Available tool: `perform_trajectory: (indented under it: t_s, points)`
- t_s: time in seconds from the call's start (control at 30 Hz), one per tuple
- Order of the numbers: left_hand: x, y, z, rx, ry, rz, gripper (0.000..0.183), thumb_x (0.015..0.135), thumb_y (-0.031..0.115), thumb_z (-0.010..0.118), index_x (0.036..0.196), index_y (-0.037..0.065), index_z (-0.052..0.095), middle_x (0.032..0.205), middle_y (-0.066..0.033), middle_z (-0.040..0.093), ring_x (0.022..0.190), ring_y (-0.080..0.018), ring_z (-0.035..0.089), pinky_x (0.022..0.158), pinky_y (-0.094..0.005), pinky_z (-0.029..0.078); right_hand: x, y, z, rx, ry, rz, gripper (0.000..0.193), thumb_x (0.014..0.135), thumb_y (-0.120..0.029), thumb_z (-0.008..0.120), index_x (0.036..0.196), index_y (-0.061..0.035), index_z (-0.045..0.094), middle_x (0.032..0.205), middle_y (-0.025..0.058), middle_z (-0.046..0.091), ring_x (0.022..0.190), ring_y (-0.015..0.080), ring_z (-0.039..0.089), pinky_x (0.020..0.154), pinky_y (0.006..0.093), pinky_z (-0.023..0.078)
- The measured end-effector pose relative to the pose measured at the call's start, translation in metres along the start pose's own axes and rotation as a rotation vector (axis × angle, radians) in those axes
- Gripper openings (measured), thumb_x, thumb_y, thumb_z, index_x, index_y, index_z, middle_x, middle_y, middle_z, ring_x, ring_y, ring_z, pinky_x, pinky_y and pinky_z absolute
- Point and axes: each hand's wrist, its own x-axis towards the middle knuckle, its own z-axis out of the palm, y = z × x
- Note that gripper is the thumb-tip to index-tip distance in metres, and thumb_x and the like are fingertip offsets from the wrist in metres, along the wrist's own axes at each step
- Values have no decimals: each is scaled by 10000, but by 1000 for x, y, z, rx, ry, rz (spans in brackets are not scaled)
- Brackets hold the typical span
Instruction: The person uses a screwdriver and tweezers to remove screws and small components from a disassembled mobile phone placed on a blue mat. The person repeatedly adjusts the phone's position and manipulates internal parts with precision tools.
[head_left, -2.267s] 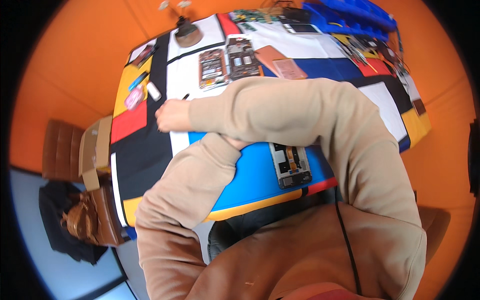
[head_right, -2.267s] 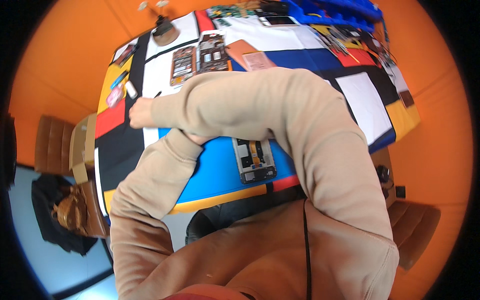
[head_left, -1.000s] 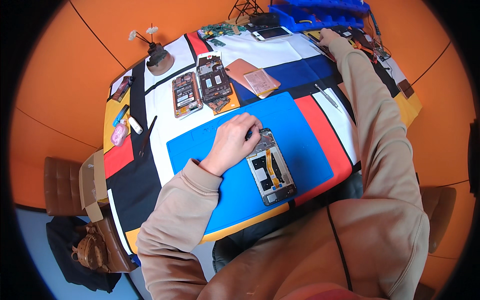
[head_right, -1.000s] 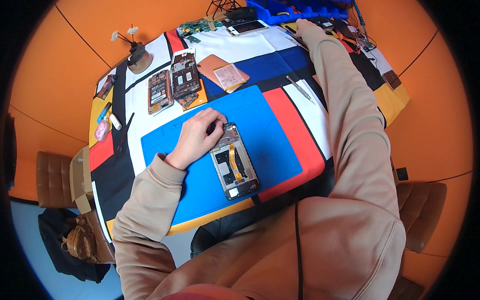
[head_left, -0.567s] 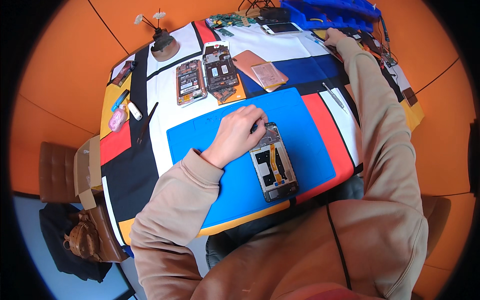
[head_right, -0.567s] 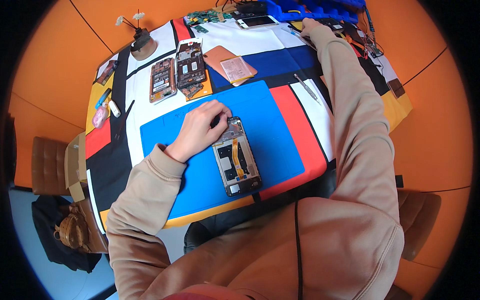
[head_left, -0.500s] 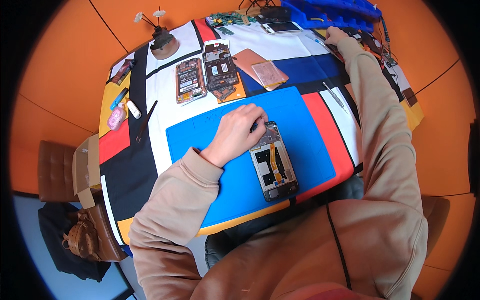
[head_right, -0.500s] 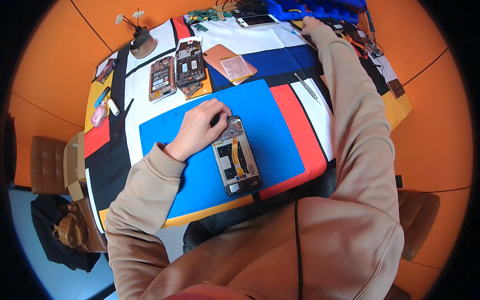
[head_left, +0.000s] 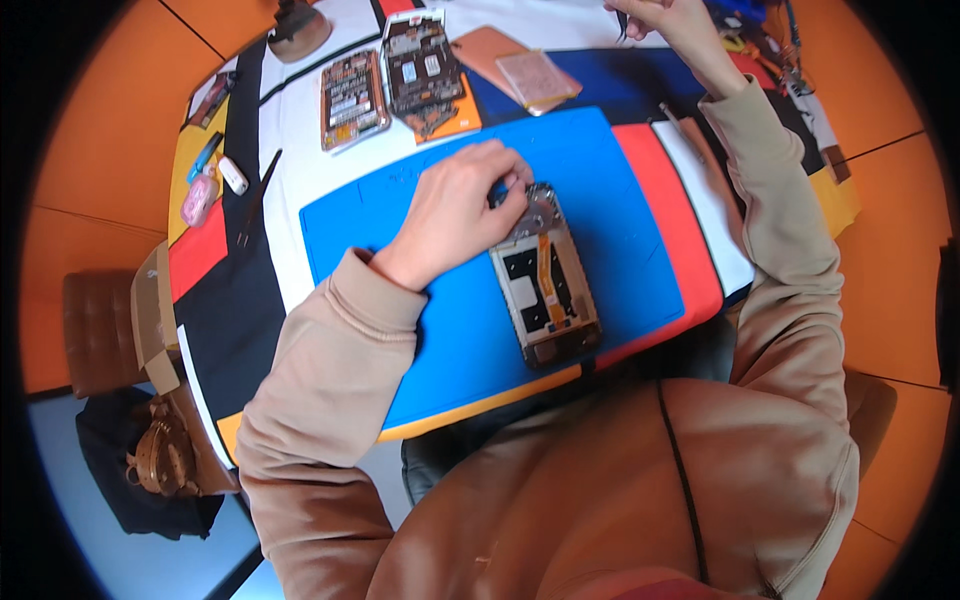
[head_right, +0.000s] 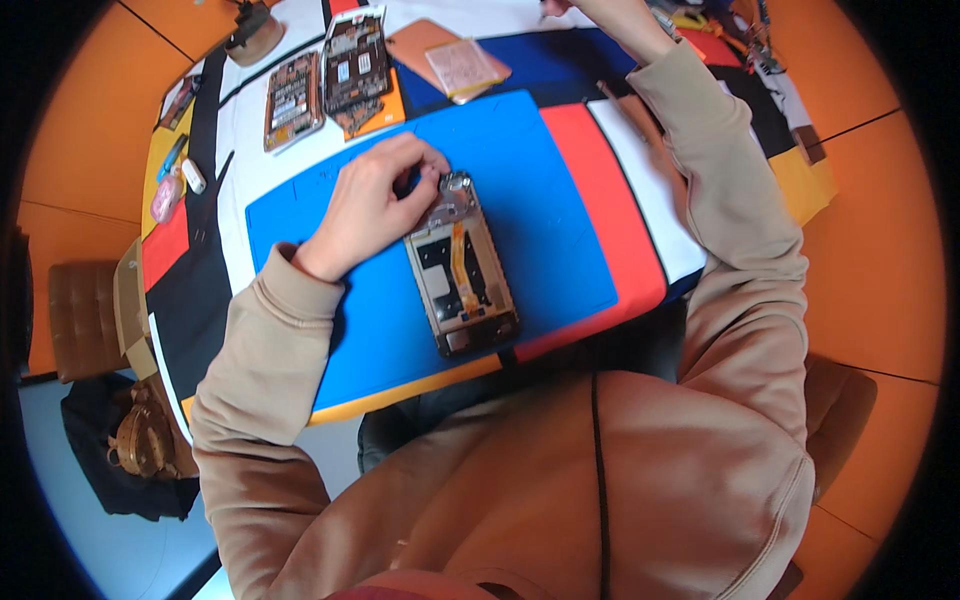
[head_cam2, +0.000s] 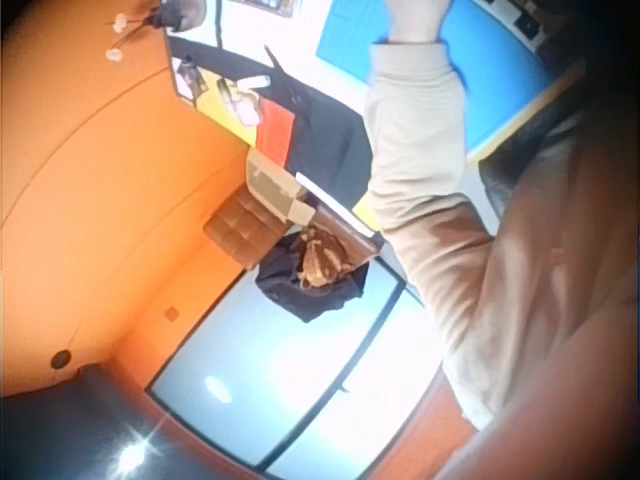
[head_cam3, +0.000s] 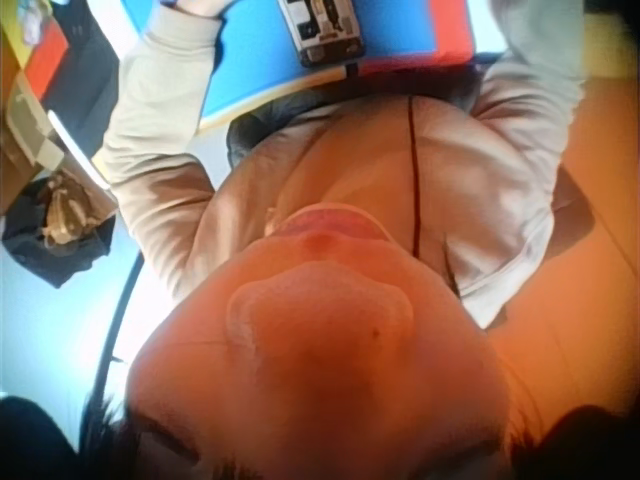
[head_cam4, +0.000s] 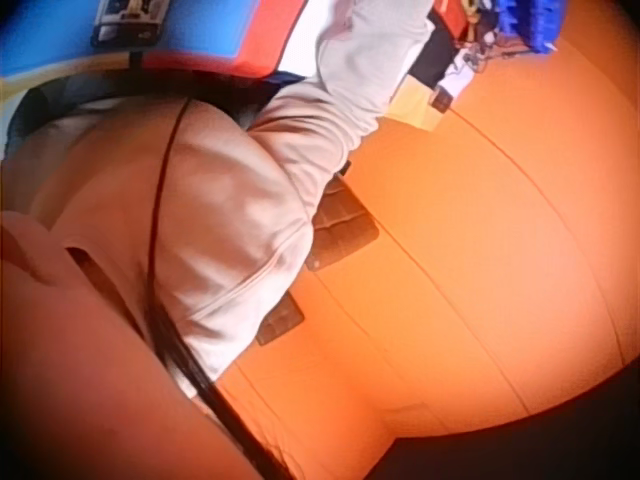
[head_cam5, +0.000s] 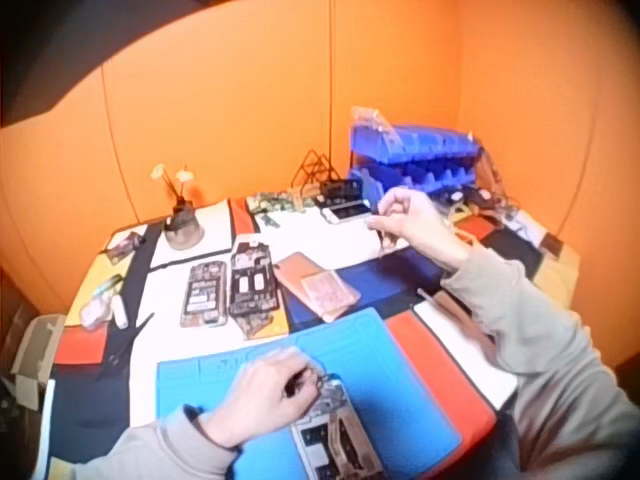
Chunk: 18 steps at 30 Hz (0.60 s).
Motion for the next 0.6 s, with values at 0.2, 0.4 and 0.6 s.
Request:
perform_trajectory:
  t_s: [0.2, 0.4, 0.6]
  points:
    - [-2, -2, -2, 17, -15, 27, 137, 877, 102, 686, 999, 54, 727, 852, -39, 622, 652, -154, 543, 597, -284, 443, -72, -55, 83, 207, -27, 96, 183, 913, -27, 764, 948, -39, 585, 806, 42, 695, 629, 76, 653, 556, 203, 518]
    - [0, 2, -2, 51, -27, 17, 155, 872, 117, 685, 1012, 57, 718, 848, -47, 608, 686, -160, 555, 623, -285, 455, -99, -36, 98, 188, -190, 204, 143, 977, -106, 721, 951, -18, 610, 746, 15, 637, 657, 56, 611, 578, 206, 487]
    - [3, 10, -5, 58, -55, -50, 136, 842, 140, 685, 949, 61, 715, 845, -86, 639, 812, -265, 649, 700, -368, 521, -101, -18, 95, 102, -114, -16, 248, 918, -99, 790, 915, -42, 549, 777, 59, 713, 646, 66, 679, 576, 183, 521]
